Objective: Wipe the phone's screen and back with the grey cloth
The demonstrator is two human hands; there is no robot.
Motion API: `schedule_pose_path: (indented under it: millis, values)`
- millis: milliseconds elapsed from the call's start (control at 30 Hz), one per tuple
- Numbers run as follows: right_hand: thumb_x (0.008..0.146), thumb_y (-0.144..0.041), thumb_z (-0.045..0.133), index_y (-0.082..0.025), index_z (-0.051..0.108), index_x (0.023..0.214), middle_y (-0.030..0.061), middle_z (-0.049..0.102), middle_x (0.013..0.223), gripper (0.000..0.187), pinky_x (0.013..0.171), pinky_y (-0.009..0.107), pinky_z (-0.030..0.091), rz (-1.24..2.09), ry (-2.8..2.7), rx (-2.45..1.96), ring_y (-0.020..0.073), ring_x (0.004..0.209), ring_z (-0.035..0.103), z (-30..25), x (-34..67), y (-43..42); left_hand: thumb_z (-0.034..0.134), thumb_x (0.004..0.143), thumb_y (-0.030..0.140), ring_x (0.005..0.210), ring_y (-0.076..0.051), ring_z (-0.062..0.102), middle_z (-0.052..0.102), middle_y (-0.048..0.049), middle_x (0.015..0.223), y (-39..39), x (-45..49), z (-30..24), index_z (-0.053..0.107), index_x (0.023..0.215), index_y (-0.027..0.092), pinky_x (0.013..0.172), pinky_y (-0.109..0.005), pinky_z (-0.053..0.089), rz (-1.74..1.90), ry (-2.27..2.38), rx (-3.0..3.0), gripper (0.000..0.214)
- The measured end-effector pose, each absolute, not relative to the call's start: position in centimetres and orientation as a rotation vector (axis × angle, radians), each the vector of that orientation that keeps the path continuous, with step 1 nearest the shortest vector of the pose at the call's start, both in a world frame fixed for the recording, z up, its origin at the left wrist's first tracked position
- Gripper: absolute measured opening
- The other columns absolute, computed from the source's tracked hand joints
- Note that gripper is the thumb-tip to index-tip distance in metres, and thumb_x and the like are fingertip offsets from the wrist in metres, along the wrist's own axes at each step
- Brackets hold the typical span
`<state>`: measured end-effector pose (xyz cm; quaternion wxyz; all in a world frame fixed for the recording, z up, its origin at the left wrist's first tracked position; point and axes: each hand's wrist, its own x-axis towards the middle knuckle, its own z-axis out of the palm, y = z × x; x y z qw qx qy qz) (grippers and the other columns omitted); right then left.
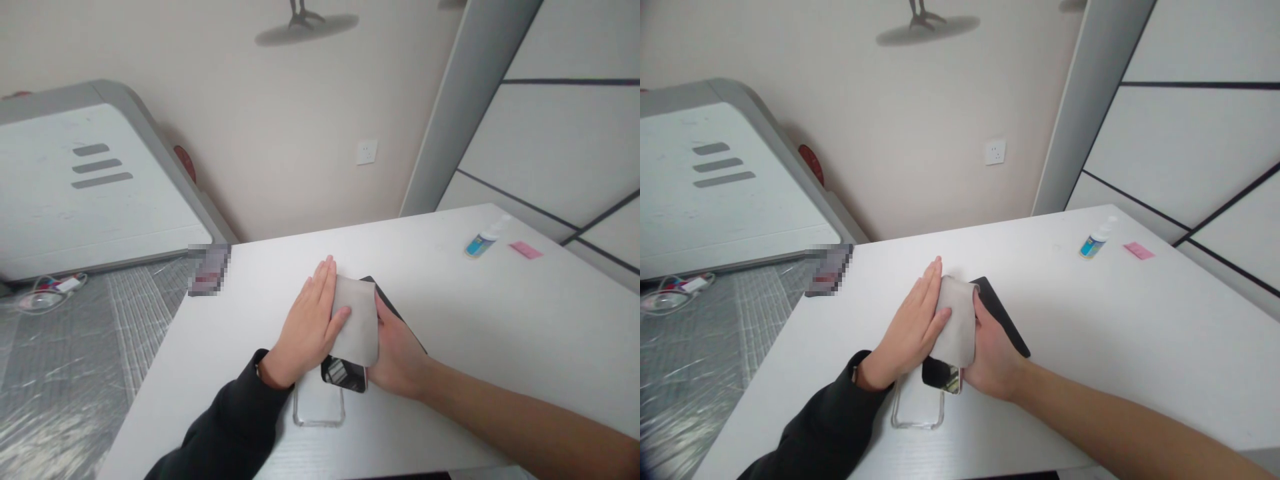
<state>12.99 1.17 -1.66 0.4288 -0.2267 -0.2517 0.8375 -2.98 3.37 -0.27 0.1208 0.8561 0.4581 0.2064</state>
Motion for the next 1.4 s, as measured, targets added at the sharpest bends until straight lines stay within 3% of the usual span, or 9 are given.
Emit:
schedule_pose_path:
  millis: [167, 367, 533, 733, 800, 867, 967, 1133, 1400]
  values:
    - [0.095, -0.067, 0.043, -0.024, 0.069, 0.12, 0.0037, 0.078, 0.109, 0.056, 0.11, 0.048, 0.046, 2.21, -0.542, -0.488, 0.0252, 0.123, 0.066, -0.7, 12.6, 1.4, 0.026, 0.106, 0.052, 0.157, -0.025, 0.024, 0.019, -0.0183, 0.17, 3.4, -3.2, -0.5, 0.01, 0.163, 0.011, 0.128, -0.048, 0.022, 0.737, 1.353, 2.158, 0.071]
    - [0.091, -0.055, 0.057, -0.024, 0.068, 0.12, 0.0047, 0.076, 0.117, 0.044, 0.113, 0.048, 0.043, 2.167, -0.57, -0.402, 0.0272, 0.128, 0.062, -0.3, 13.3, 1.2, 0.026, 0.106, 0.057, 0.154, -0.023, 0.031, 0.031, -0.0161, 0.167, 3.1, -3.0, -0.4, 0.014, 0.162, 0.013, 0.129, -0.047, 0.02, 0.823, 1.303, 1.796, 0.072]
    - [0.086, -0.045, 0.071, -0.022, 0.066, 0.122, 0.0058, 0.076, 0.119, 0.042, 0.111, 0.045, 0.045, 2.117, -0.548, -0.523, 0.0269, 0.125, 0.063, -1.4, 13.1, 1.1, 0.031, 0.104, 0.058, 0.154, -0.024, 0.031, 0.035, -0.0147, 0.165, 2.9, -2.5, -0.8, 0.025, 0.158, 0.013, 0.129, -0.043, 0.018, 0.867, 1.28, 1.651, 0.07]
    - [0.086, -0.044, 0.077, -0.024, 0.065, 0.123, 0.0065, 0.075, 0.117, 0.044, 0.104, 0.042, 0.052, 2.084, -0.62, -0.654, 0.0261, 0.116, 0.068, -2.2, 13.0, 1.4, 0.04, 0.104, 0.051, 0.145, -0.026, 0.043, 0.05, -0.0154, 0.154, 3.1, -2.4, -0.9, 0.044, 0.145, 0.016, 0.125, -0.041, 0.025, 0.968, 1.287, 1.672, 0.055]
    - [0.086, -0.045, 0.077, -0.025, 0.065, 0.122, 0.0062, 0.075, 0.116, 0.043, 0.103, 0.043, 0.052, 2.099, -0.629, -0.662, 0.0259, 0.116, 0.068, -2.1, 13.1, 1.5, 0.048, 0.101, 0.05, 0.133, -0.027, 0.055, 0.061, -0.0132, 0.142, 3.1, -2.5, -0.7, 0.056, 0.134, 0.017, 0.117, -0.041, 0.035, 0.994, 1.295, 1.63, 0.047]
    - [0.085, -0.047, 0.077, -0.024, 0.067, 0.119, 0.0066, 0.076, 0.115, 0.042, 0.103, 0.044, 0.052, 2.103, -0.647, -0.663, 0.0268, 0.117, 0.068, -2.0, 13.1, 1.6, 0.059, 0.096, 0.051, 0.106, -0.025, 0.065, 0.073, -0.0084, 0.112, 3.3, -2.6, -0.7, 0.067, 0.113, 0.018, 0.098, -0.037, 0.047, 1.052, 1.255, 1.485, 0.038]
    - [0.084, -0.047, 0.078, -0.022, 0.069, 0.115, 0.0079, 0.076, 0.116, 0.041, 0.105, 0.045, 0.051, 2.093, -0.72, -0.646, 0.0283, 0.118, 0.067, -2.1, 13.2, 1.7, 0.072, 0.086, 0.055, 0.083, -0.02, 0.063, 0.071, -0.0025, 0.086, 3.6, -2.6, -0.9, 0.069, 0.093, 0.018, 0.08, -0.03, 0.049, 1.206, 1.177, 1.2, 0.038]
    - [0.08, -0.034, 0.082, -0.022, 0.073, 0.112, 0.0067, 0.075, 0.119, 0.035, 0.108, 0.044, 0.047, 2.008, -1.007, -0.656, 0.0253, 0.113, 0.069, -2.7, 13.2, 1.9, 0.071, 0.083, 0.062, 0.091, -0.022, 0.07, 0.075, -0.0054, 0.1, 4.4, -3.1, -1.3, 0.066, 0.107, 0.018, 0.081, -0.031, 0.054, 1.373, 1.141, 0.906, 0.051]
    - [0.083, -0.04, 0.08, -0.022, 0.072, 0.119, 0.0076, 0.078, 0.112, 0.041, 0.093, 0.041, 0.057, 1.961, -1.051, -0.67, 0.0234, 0.1, 0.073, -2.9, 13.7, 2.4, 0.065, 0.092, 0.052, 0.099, -0.027, 0.074, 0.078, -0.0128, 0.105, 4.8, -3.9, -0.8, 0.071, 0.106, 0.013, 0.089, -0.036, 0.059, 1.297, 1.025, 0.605, 0.042]
